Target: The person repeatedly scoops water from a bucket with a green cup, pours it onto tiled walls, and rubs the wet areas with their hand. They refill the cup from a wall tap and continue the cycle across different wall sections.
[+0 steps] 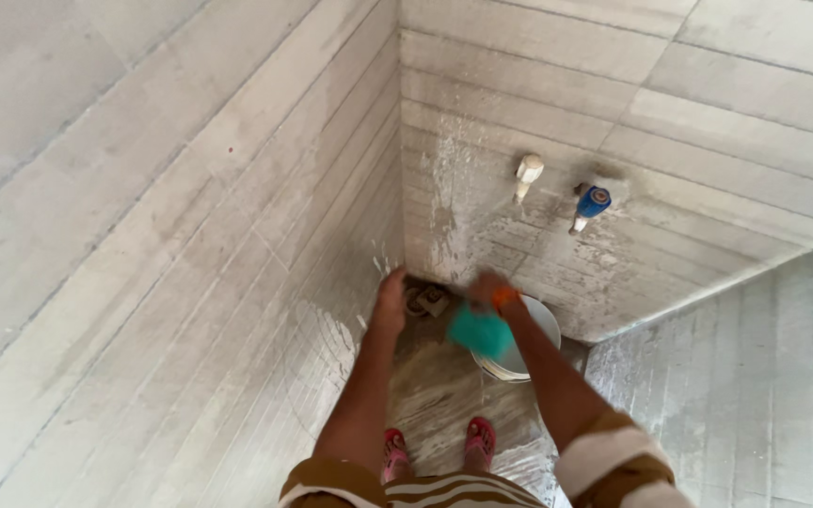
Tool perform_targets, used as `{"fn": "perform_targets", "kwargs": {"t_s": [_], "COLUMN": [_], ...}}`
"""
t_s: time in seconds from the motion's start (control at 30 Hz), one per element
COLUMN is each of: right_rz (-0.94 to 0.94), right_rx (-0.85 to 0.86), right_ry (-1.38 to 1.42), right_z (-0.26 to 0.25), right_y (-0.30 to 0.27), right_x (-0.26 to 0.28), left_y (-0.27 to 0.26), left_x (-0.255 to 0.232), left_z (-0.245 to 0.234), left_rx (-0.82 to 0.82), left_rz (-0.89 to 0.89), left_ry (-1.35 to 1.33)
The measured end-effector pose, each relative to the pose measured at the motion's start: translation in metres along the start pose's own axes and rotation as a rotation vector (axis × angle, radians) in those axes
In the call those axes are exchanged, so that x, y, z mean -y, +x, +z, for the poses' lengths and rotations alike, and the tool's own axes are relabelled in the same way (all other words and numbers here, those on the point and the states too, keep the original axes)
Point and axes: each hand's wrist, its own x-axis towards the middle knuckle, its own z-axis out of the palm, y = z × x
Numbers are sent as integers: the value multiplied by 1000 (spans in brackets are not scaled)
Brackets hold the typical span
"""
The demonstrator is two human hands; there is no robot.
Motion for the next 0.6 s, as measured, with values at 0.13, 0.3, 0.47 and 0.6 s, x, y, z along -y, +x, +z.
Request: {"fn": "perform_targets", "kwargs": {"t_s": [0.13,0.3,0.47,0.6], "right_rz": [-268,-701,-574,-321], "right_rx": [-270,-683,-745,-555], "right_ry": [100,340,568,749], "right_z": [-77,-169,-179,-137], "right_y": [-11,-90,-82,-8], "right_x": [145,252,193,52], "left_y": [-22,-58,-75,-45], "left_x": [-36,-123,-138,-86], "left_z": [71,152,175,165], "left_rx": [182,313,323,278], "left_rz": [151,269,231,133], "left_ry": [17,-218,-257,-291]}}
